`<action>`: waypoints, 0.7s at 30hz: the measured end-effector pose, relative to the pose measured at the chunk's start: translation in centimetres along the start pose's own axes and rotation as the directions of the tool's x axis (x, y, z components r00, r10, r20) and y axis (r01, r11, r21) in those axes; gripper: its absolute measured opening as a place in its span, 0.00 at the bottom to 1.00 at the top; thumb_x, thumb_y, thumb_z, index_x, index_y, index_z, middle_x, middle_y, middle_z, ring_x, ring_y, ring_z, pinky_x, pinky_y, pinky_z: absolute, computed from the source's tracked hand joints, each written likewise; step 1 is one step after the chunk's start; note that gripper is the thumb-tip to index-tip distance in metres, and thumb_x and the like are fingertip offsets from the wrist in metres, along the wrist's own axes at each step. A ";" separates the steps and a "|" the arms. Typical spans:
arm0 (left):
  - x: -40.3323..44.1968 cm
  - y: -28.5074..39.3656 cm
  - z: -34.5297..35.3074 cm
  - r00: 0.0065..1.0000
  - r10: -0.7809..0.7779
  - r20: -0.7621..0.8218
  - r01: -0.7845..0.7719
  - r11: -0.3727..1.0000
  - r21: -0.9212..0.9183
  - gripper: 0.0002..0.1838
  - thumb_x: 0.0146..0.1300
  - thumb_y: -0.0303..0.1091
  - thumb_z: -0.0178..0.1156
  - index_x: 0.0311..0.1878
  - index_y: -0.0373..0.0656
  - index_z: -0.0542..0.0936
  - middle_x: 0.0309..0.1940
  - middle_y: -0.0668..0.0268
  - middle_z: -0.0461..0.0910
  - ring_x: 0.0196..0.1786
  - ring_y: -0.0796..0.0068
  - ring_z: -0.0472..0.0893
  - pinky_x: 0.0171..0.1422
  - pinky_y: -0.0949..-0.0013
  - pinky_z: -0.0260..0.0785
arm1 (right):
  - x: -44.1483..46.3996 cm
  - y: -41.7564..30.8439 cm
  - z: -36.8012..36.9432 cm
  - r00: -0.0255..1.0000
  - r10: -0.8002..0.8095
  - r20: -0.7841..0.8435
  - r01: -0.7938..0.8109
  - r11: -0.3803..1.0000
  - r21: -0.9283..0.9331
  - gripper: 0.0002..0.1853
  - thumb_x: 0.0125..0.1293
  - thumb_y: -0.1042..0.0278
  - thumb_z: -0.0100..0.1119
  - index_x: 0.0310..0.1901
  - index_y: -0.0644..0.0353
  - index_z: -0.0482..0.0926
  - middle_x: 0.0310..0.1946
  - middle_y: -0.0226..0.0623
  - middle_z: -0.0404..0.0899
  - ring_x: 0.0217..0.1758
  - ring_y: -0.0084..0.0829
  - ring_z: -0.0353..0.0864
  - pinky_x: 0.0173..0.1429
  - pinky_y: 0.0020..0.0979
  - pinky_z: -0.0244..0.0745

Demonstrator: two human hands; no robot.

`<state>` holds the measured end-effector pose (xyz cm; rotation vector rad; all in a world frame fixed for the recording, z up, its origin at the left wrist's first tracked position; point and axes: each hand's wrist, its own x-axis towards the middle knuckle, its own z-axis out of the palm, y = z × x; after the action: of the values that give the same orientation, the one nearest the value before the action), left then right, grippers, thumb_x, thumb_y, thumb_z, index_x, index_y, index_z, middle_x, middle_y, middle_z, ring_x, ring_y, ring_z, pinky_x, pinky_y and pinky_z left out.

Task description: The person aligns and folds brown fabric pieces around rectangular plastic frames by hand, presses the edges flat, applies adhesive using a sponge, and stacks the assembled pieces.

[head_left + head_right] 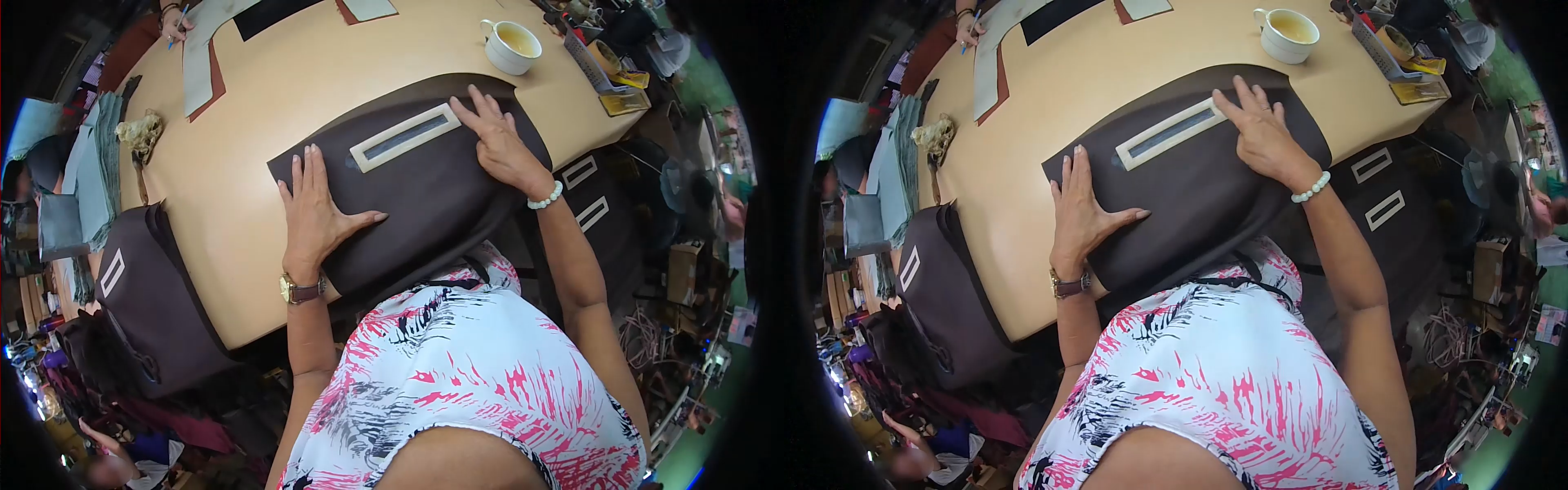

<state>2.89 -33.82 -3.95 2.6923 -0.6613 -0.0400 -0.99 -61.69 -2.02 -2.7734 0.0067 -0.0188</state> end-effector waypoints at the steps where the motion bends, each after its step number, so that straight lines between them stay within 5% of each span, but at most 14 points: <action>1: 0.0 -0.1 0.0 1.000 0.002 -0.002 -0.002 1.000 0.000 0.69 0.28 0.65 0.72 0.68 0.31 0.49 0.68 0.47 0.53 0.72 0.50 0.49 0.70 0.42 0.40 | 0.0 0.4 0.0 0.999 0.048 -0.008 -0.048 0.998 -0.047 0.35 0.54 0.81 0.42 0.67 0.50 0.59 0.70 0.53 0.44 0.72 0.59 0.44 0.67 0.63 0.41; 5: 0.0 0.1 0.0 1.000 0.002 -0.005 -0.002 1.000 -0.012 0.69 0.28 0.65 0.72 0.68 0.31 0.49 0.69 0.49 0.52 0.73 0.51 0.48 0.71 0.42 0.39 | 0.5 -1.0 2.2 0.991 -0.121 -0.049 0.085 0.884 -0.460 0.28 0.61 0.70 0.45 0.65 0.53 0.61 0.70 0.44 0.49 0.72 0.53 0.46 0.70 0.59 0.40; 9: 0.0 0.1 0.0 1.000 0.008 -0.007 -0.008 1.000 -0.007 0.69 0.28 0.65 0.72 0.68 0.31 0.50 0.69 0.49 0.52 0.73 0.51 0.48 0.71 0.42 0.39 | 0.6 -1.6 1.8 0.998 -0.036 0.058 0.068 0.606 -0.793 0.30 0.64 0.59 0.44 0.68 0.50 0.56 0.71 0.35 0.46 0.75 0.44 0.38 0.73 0.53 0.29; 13: 0.0 0.0 0.1 1.000 0.021 -0.015 -0.021 1.000 0.006 0.68 0.28 0.65 0.72 0.68 0.31 0.51 0.69 0.49 0.52 0.72 0.51 0.48 0.70 0.42 0.40 | 0.5 -1.5 1.5 0.990 -0.065 0.126 0.142 0.394 -0.908 0.32 0.65 0.58 0.43 0.70 0.51 0.51 0.72 0.36 0.43 0.75 0.44 0.38 0.73 0.52 0.29; 21: 0.0 -0.1 0.1 1.000 0.029 -0.012 -0.029 1.000 0.008 0.68 0.29 0.67 0.70 0.68 0.31 0.50 0.69 0.49 0.52 0.72 0.50 0.48 0.70 0.41 0.40 | -0.2 -4.8 3.2 0.986 -0.112 0.127 0.166 0.502 -0.849 0.31 0.64 0.61 0.42 0.68 0.62 0.54 0.71 0.38 0.45 0.74 0.44 0.41 0.73 0.51 0.33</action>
<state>2.88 -33.75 -4.11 2.6878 -0.6979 -0.0138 -1.09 -56.06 -3.31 -3.7931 -0.3166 0.0311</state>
